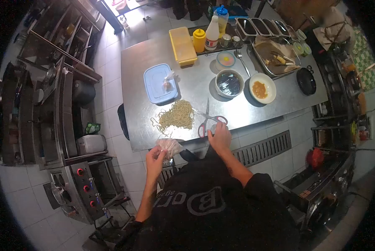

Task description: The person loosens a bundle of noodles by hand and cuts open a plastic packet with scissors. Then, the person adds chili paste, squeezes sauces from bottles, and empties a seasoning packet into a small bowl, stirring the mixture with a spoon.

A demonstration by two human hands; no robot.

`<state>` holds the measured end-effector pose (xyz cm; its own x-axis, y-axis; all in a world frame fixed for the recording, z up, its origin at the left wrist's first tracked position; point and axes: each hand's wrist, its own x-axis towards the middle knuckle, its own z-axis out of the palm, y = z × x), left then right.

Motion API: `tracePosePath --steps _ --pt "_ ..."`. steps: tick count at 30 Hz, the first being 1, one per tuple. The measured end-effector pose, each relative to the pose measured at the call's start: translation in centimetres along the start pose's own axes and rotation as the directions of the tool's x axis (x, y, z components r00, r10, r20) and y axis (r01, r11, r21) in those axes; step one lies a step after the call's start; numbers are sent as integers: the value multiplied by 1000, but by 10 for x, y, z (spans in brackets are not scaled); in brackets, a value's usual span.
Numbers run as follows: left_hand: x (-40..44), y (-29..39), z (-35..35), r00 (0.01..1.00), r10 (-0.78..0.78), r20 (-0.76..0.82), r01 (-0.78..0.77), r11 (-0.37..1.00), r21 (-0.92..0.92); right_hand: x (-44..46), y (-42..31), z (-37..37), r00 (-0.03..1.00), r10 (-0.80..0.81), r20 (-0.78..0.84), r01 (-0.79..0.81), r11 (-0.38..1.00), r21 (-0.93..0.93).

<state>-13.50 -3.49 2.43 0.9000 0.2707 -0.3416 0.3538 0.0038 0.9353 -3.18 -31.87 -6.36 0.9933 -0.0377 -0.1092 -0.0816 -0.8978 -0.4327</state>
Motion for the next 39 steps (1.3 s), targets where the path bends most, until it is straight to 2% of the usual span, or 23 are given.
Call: tracePosePath --steps 2,3,5,9,12,15,17,18,20,21,23,25,27,28,30,31,33,34,35,37,39 --pt "3 3 9 999 5 40 -5 1000 -5 2 1 -6 978 -73 -195 97 989 113" --pt "6 4 14 999 5 39 -5 1000 2 5 -5 -17 978 -71 -195 95 988 120" --pt "8 4 25 997 -47 59 49 998 -39 8 -19 -42 980 -121 -160 109 991 -80" --pt "12 14 48 995 -87 56 85 996 37 18 3 -24 990 -129 -56 126 991 -45" --pt "14 21 68 993 -94 76 89 993 72 29 23 -21 999 -50 -10 48 995 -91" --pt "24 24 93 994 -17 105 11 999 53 44 39 -33 998 -48 43 54 991 -124" --pt "38 35 111 982 -40 185 33 999 41 53 51 -36 976 -207 72 219 949 -227" --pt "47 35 124 982 -42 183 34 998 45 56 59 -38 975 -207 75 219 950 -223" --pt "67 32 148 975 -15 220 47 989 -143 62 77 -42 973 -222 72 225 973 -54" --pt "79 25 157 977 -18 213 50 988 -145 63 87 -51 971 -227 78 232 971 -53" --pt "99 -1 167 960 -56 275 57 998 4 55 114 -80 959 -99 265 38 974 223" --pt "106 -34 176 970 -103 219 99 995 29 40 159 -95 897 -137 420 -105 857 504" --pt "110 -43 181 975 -145 167 138 989 53 20 202 -107 775 -206 597 -378 606 700" --pt "109 -45 181 975 -146 165 135 988 75 22 203 -125 766 -211 607 -382 610 694" --pt "101 -50 180 975 -167 149 154 983 100 23 188 -179 383 -363 849 -738 433 518" --pt "100 -51 181 982 -139 126 130 988 79 20 190 -167 370 -364 854 -746 432 507" --pt "99 -48 184 989 -111 101 106 993 57 25 194 -134 260 -419 870 -885 257 388" --pt "99 -44 183 987 -123 107 113 989 94 44 164 -147 218 -527 822 -818 361 448" --pt "100 -41 182 985 -135 112 119 984 133 56 156 -135 215 -529 821 -820 359 447" --pt "100 -40 181 985 -140 104 121 978 171 73 149 -99 103 -565 819 -846 383 371" --pt "100 -36 181 985 -142 98 119 970 214 91 135 -79 83 -588 804 -820 419 390"
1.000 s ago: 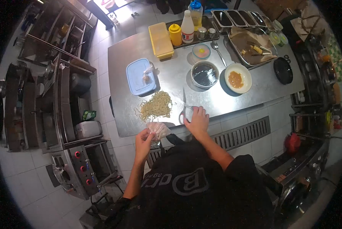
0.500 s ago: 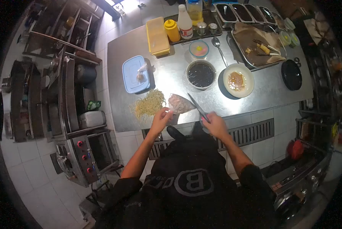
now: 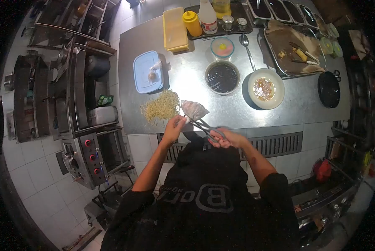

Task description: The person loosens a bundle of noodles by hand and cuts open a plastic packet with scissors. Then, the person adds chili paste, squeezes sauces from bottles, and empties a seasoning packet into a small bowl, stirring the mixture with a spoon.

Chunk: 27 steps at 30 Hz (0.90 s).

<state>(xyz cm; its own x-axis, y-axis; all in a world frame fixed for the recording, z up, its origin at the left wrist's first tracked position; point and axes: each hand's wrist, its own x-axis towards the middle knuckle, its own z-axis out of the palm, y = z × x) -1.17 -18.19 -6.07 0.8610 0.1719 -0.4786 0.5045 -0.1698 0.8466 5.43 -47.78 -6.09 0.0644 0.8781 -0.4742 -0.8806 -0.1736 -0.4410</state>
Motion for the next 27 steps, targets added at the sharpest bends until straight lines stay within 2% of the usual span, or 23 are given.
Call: tracePosePath --steps 2,6,8,9,11,12,14,15,17,18,20,21,23,24,26,27 --pt "-4 10 3 979 202 -23 -199 973 114 20 -8 -8 999 6 37 -4 999 -50" --pt "-3 15 -4 978 206 -27 -197 960 200 41 -6 -18 995 59 76 -61 998 19" --pt "-1 12 -5 987 158 -19 -157 986 55 38 -2 -9 996 56 68 -71 967 246" --pt "-2 12 -2 987 160 -22 -159 986 55 36 -2 -6 996 56 69 -71 968 242" --pt "-2 11 7 966 246 -83 -243 969 48 33 0 -1 987 0 160 -59 930 363" --pt "-1 13 10 966 245 -85 -242 969 40 33 4 -4 988 6 156 -63 931 360" --pt "-1 15 8 981 171 -95 -158 979 132 38 14 -10 993 -114 10 110 974 196" --pt "0 16 8 980 170 -105 -157 979 127 37 15 -8 994 -106 14 101 977 189" --pt "0 19 7 979 139 -147 -126 987 98 34 16 -2 994 -58 -88 70 986 148" --pt "-2 23 4 976 143 -164 -129 987 92 31 14 -2 996 -51 -79 62 989 133" --pt "-15 28 -1 981 169 -95 -159 981 110 19 18 -8 999 -44 6 43 996 76" --pt "-18 29 -2 979 170 -109 -159 982 103 15 17 -10 992 82 93 -109 933 343" --pt "-26 28 -4 974 226 28 -227 954 197 21 16 -12 989 77 127 -114 941 318" --pt "-29 26 -1 975 221 16 -220 957 187 23 16 -11 986 61 158 -108 946 304" --pt "-27 26 6 921 388 42 -385 885 260 37 14 -15 975 123 187 -170 950 262" --pt "-26 25 5 904 423 69 -427 877 219 39 10 -11 995 89 48 -96 983 155"
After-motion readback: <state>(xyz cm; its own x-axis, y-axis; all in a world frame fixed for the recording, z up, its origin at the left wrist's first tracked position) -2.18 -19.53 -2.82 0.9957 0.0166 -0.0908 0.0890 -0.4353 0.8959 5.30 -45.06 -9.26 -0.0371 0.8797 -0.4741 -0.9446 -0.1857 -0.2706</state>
